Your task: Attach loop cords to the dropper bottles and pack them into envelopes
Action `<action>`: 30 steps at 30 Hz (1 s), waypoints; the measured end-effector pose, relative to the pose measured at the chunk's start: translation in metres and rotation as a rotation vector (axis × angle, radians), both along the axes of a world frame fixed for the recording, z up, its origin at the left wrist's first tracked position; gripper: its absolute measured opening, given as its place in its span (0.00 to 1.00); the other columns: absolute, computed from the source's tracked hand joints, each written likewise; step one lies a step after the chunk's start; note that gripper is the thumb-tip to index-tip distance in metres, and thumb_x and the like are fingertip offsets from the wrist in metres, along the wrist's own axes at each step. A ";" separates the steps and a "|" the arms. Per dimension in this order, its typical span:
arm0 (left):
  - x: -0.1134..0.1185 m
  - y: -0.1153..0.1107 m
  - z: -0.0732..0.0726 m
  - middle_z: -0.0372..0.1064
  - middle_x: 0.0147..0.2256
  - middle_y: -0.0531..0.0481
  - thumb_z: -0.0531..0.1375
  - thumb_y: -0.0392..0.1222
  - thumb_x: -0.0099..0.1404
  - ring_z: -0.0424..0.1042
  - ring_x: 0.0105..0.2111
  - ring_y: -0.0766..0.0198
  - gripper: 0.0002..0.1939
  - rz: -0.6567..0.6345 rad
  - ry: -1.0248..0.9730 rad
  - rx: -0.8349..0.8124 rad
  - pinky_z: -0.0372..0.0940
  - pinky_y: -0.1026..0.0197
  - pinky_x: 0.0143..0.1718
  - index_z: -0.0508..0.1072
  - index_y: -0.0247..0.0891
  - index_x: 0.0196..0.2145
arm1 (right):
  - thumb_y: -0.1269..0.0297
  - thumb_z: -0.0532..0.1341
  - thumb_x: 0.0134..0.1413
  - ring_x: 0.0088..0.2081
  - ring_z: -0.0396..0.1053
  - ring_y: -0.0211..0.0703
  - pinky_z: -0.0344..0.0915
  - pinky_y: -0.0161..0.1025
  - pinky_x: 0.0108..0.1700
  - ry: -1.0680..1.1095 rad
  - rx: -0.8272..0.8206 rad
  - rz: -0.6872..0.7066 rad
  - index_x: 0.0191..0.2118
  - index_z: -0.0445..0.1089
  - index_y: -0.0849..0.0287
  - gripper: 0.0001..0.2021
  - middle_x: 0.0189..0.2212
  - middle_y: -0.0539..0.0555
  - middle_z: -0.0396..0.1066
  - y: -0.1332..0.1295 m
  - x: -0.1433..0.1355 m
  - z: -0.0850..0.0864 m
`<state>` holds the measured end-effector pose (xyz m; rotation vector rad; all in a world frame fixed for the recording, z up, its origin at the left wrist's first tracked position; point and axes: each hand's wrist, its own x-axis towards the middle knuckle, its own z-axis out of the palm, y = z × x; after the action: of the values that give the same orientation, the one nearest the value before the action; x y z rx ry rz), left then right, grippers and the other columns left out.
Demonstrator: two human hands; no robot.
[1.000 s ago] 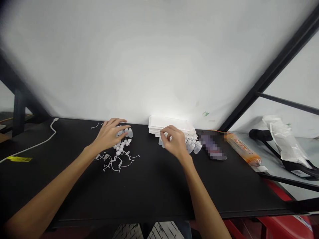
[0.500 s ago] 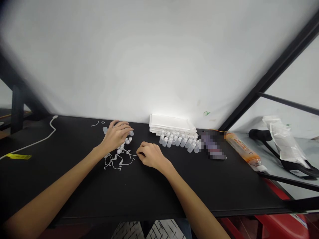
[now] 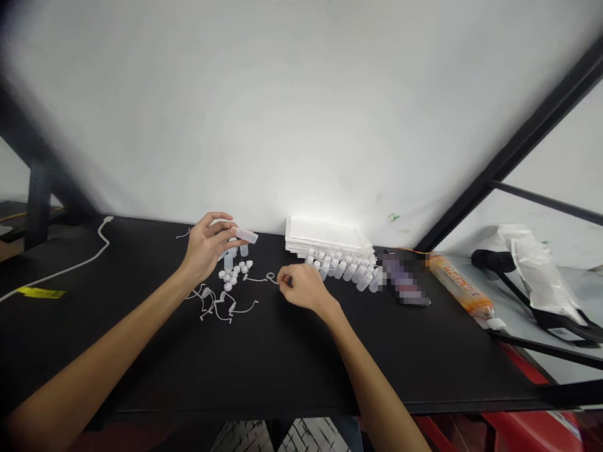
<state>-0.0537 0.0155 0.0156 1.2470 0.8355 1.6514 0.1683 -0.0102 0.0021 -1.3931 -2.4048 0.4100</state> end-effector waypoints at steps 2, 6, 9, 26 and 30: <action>-0.001 0.001 0.001 0.67 0.29 0.54 0.64 0.38 0.54 0.76 0.33 0.58 0.15 -0.043 -0.062 -0.045 0.71 0.47 0.39 0.65 0.39 0.39 | 0.75 0.58 0.45 0.26 0.67 0.37 0.55 0.33 0.29 -0.058 -0.047 0.009 0.26 0.73 0.56 0.08 0.22 0.47 0.73 0.000 0.002 0.001; -0.001 0.000 0.004 0.71 0.30 0.51 0.64 0.39 0.53 0.75 0.30 0.59 0.16 -0.020 -0.063 -0.120 0.69 0.52 0.37 0.66 0.37 0.39 | 0.64 0.62 0.52 0.30 0.69 0.40 0.52 0.34 0.28 -0.130 0.016 -0.052 0.27 0.73 0.57 0.06 0.26 0.50 0.74 -0.003 -0.002 -0.003; 0.002 -0.003 0.006 0.74 0.32 0.46 0.65 0.41 0.52 0.73 0.28 0.61 0.17 0.008 -0.001 -0.178 0.65 0.57 0.31 0.70 0.35 0.39 | 0.59 0.61 0.56 0.33 0.70 0.42 0.51 0.34 0.27 -0.133 0.118 -0.125 0.35 0.75 0.56 0.08 0.33 0.53 0.74 -0.003 -0.012 -0.012; 0.027 -0.015 -0.013 0.68 0.29 0.50 0.56 0.46 0.62 0.62 0.23 0.67 0.13 -0.194 0.387 -0.164 0.57 0.64 0.24 0.76 0.40 0.39 | 0.66 0.56 0.57 0.27 0.70 0.38 0.64 0.34 0.31 0.514 0.048 -0.099 0.36 0.74 0.57 0.09 0.30 0.51 0.75 0.001 -0.014 -0.015; 0.034 -0.021 -0.014 0.67 0.30 0.51 0.53 0.45 0.65 0.62 0.26 0.66 0.15 -0.198 0.541 -0.071 0.60 0.63 0.28 0.74 0.38 0.43 | 0.64 0.57 0.56 0.24 0.68 0.36 0.62 0.33 0.27 0.562 0.033 -0.104 0.33 0.74 0.59 0.09 0.27 0.51 0.74 -0.001 -0.017 -0.018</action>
<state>-0.0201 -0.0053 0.0012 1.6979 1.0399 1.1273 0.1515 -0.0110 -0.0159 -1.1838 -1.8685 0.6338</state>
